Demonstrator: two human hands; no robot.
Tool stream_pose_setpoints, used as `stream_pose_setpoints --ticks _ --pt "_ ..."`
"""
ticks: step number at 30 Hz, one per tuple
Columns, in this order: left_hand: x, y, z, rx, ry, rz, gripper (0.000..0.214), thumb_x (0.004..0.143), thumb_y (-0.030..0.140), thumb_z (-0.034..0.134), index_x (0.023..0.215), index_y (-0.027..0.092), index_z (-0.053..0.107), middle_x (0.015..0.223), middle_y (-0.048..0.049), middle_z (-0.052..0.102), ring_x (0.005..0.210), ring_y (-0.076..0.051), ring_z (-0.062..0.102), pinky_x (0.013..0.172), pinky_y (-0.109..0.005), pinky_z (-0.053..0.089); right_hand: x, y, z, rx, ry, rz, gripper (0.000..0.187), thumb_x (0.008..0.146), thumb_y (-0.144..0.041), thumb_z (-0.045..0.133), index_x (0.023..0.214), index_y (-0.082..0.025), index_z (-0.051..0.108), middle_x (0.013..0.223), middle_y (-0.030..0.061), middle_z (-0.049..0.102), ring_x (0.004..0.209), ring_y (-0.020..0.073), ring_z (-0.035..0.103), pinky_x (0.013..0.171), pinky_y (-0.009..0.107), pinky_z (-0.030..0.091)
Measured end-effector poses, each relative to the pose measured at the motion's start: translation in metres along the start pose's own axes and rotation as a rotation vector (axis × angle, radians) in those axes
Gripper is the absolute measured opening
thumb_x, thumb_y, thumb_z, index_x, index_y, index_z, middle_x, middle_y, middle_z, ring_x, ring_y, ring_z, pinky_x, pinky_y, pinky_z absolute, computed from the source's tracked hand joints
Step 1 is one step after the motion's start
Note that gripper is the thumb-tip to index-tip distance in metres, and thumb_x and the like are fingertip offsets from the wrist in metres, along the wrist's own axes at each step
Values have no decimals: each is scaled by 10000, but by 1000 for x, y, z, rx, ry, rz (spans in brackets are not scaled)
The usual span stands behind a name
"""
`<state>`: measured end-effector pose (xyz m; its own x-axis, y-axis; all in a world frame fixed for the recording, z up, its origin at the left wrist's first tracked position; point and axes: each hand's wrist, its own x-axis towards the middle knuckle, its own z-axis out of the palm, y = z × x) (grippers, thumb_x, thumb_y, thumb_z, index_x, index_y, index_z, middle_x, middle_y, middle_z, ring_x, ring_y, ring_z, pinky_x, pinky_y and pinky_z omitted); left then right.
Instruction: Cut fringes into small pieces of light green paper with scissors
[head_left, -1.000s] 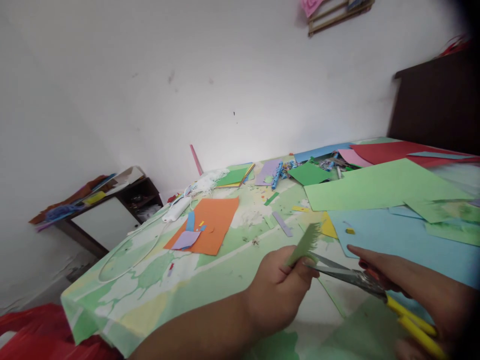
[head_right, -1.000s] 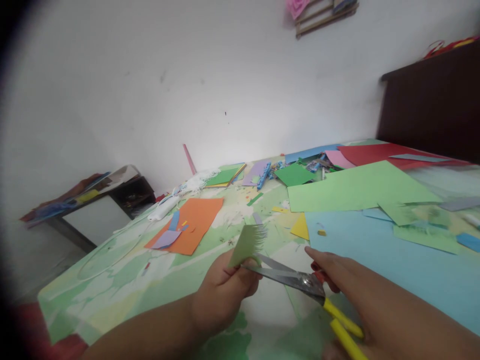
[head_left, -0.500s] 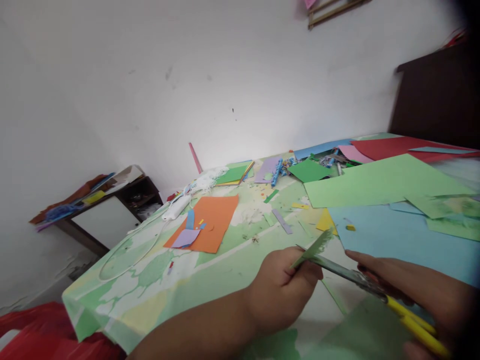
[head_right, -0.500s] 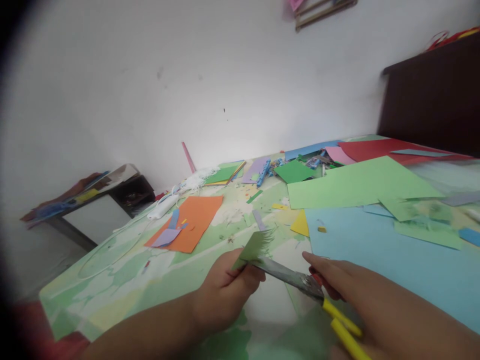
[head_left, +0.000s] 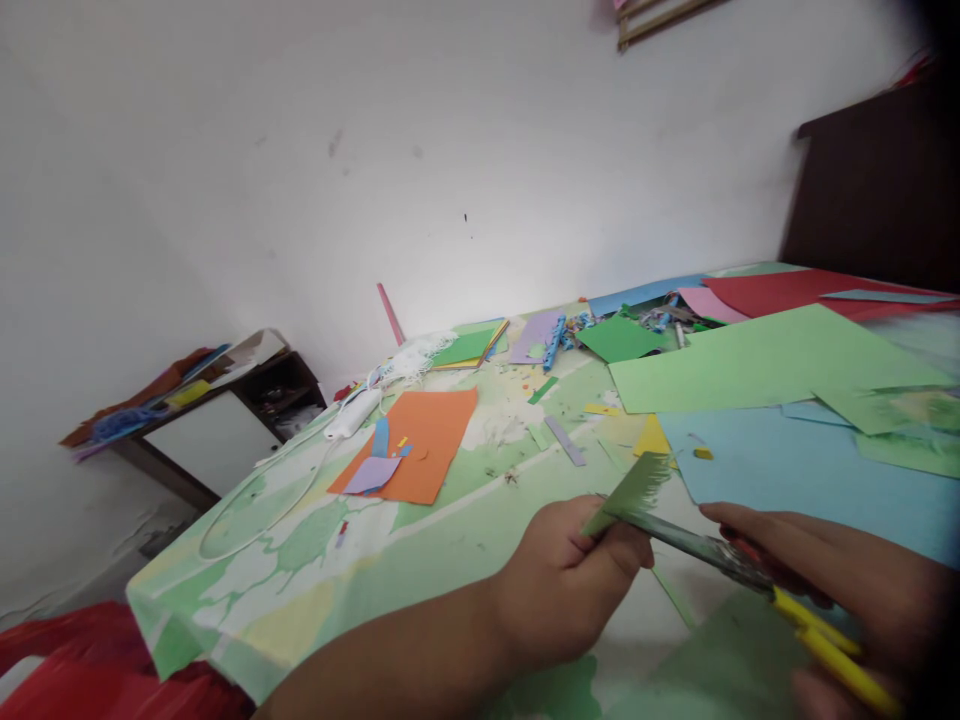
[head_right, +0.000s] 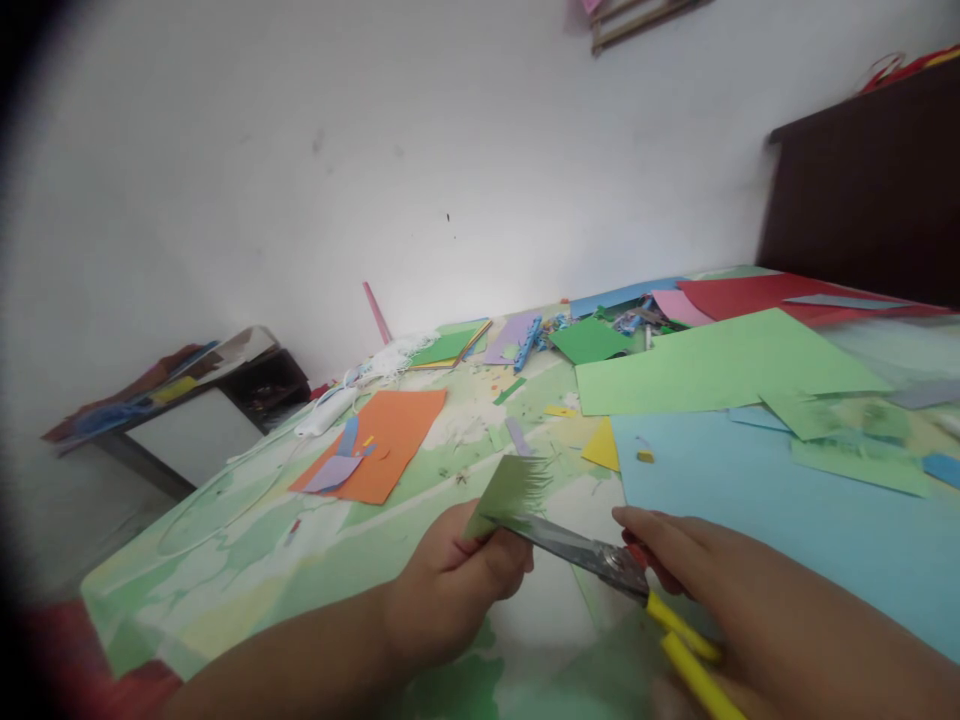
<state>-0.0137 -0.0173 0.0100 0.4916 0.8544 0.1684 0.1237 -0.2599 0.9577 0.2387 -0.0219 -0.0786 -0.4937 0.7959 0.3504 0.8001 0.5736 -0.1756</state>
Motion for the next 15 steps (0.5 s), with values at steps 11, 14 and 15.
stream_pose_setpoints --ticks 11,14,15 --pt "1 -10 0 -351 -89 -119 427 775 492 550 540 163 411 453 59 333 423 -41 265 413 -218 186 13 -15 -16 -44 109 -34 810 596 -409 582 1305 -367 192 1061 -7 628 879 263 636 696 343 555" --pt "1 -12 1 -370 -88 -117 447 754 511 574 526 161 415 440 58 338 414 -39 271 411 -221 185 11 -12 -14 -52 122 -23 770 615 -401 573 1302 -356 226 1084 4 619 904 268 630 715 359 553" --pt "0 -13 1 -379 -88 -116 445 752 510 579 529 159 420 439 58 341 413 -39 273 410 -222 184 10 -11 -13 -45 115 -17 775 613 -403 584 1303 -349 235 1087 9 616 913 274 626 726 369 551"
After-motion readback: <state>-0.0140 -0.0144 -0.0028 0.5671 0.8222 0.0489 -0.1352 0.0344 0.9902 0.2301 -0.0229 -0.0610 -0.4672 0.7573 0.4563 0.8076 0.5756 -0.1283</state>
